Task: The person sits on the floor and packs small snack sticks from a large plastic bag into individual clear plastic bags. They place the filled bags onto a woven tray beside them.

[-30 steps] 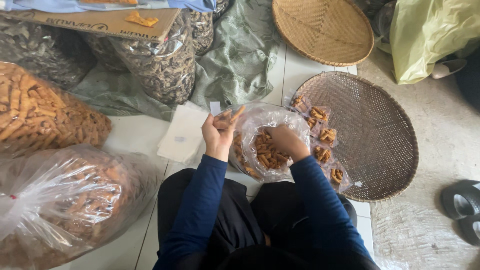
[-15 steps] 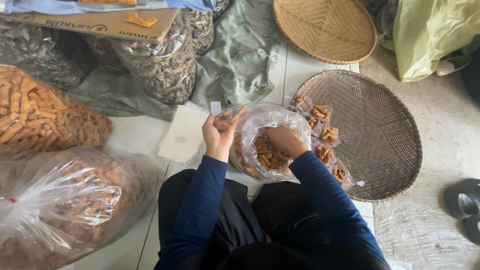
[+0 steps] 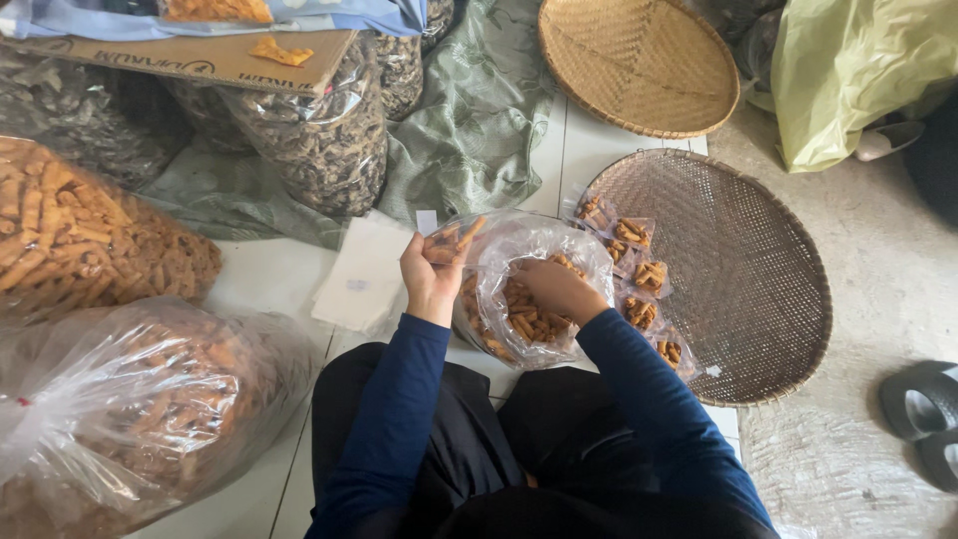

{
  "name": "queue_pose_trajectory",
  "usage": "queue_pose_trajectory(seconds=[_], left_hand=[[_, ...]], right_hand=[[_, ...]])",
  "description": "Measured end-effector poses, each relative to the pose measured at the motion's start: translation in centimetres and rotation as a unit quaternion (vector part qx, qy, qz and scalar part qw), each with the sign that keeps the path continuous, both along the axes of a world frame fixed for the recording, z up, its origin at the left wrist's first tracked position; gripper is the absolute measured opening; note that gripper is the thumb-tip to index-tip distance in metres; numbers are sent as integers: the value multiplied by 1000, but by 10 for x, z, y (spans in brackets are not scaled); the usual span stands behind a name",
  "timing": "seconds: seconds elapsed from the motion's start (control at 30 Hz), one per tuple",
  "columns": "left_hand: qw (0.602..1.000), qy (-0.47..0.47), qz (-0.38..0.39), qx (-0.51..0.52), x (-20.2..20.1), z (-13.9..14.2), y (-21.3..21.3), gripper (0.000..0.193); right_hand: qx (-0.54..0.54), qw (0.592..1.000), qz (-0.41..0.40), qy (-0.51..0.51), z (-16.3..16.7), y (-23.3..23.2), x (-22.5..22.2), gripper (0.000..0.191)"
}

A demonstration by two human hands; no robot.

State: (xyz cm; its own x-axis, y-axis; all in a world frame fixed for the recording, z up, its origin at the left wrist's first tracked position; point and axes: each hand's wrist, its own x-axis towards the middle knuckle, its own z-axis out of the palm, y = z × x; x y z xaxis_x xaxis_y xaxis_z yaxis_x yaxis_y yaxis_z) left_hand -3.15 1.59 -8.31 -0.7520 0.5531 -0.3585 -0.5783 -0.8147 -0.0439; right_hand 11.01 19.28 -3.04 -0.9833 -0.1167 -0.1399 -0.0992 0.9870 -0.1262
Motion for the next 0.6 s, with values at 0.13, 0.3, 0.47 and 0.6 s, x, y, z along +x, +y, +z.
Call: queue_pose_trajectory(seconds=[0.13,0.3,0.47,0.6], left_hand=[[1000,5,-5,0,3,-2,3,48],[1000,11,-3,-8,1,-1,-1,50],[1000,4,-4,-11,1,-1,-1,51],[1000,-6,-1,-17,3,-3,0,49]], right_hand=[[-7,1000,7,-18,0,-1,1,52],[4,1000,21,-21,3,-4,-4,51],[5,1000,23,2,3,-5,-6,46],[14,999,5,-43,3,-3,-4,37]])
